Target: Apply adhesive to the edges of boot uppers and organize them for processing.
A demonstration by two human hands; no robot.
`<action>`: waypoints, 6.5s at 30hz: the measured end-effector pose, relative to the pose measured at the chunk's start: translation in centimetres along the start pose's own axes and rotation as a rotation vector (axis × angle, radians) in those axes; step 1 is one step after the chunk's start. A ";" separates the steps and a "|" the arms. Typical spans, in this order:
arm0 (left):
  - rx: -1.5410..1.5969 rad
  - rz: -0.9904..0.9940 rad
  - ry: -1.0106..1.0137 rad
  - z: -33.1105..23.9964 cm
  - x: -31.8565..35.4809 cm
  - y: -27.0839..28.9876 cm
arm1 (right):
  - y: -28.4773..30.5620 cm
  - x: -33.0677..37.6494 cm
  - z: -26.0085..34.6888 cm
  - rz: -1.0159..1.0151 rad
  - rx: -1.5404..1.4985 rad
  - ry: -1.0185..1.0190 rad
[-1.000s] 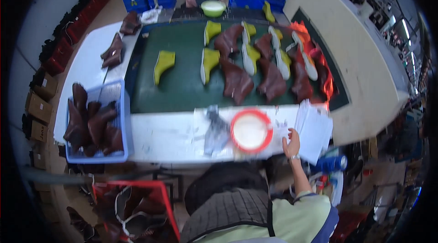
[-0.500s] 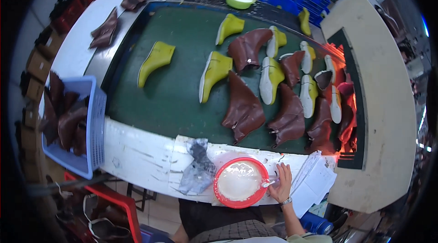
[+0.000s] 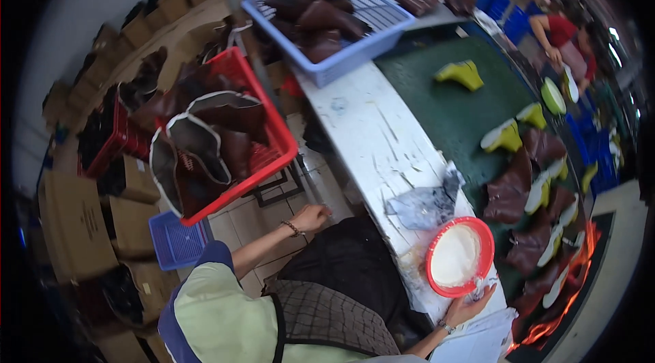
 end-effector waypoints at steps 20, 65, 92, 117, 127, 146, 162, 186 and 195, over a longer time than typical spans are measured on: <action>-0.500 -1.104 0.499 5.7 20.2 26.6 | 0.1 0.6 -1.9 0.023 0.286 0.082; 0.252 0.509 -0.376 -33.2 -4.1 10.5 | 5.8 -5.4 12.1 0.232 0.132 -0.252; 0.531 0.033 -0.679 -36.2 -3.0 7.3 | 1.3 -4.6 14.9 0.146 -0.282 0.044; -0.241 -0.183 -0.964 -25.6 -4.3 8.7 | 3.9 -3.5 12.0 0.038 0.047 -0.125; -0.138 0.016 -1.307 -30.9 1.3 5.8 | 1.6 -5.9 16.4 0.027 -0.251 0.009; -0.072 -0.394 -1.244 -33.4 -2.2 3.3 | 1.9 -5.1 17.6 0.225 -0.356 0.068; 0.896 0.528 -0.111 -24.3 -4.9 10.5 | 3.7 -7.2 13.1 0.162 -0.088 0.046; 0.795 0.964 -0.130 -27.5 -2.1 7.6 | 2.5 -10.8 17.1 0.222 -0.238 0.388; 0.699 1.195 -0.008 -27.2 -1.5 6.2 | 1.2 -13.0 19.1 0.347 -0.236 0.504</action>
Point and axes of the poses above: each hand's wrist, its own x-axis away from the middle knuckle, its own y-axis out of the back of the hand, z = x × y, the point moved 1 cm from there along -x, towards the middle knuckle, and after that the axes turned 2 degrees about y, right-handed, at the moved point
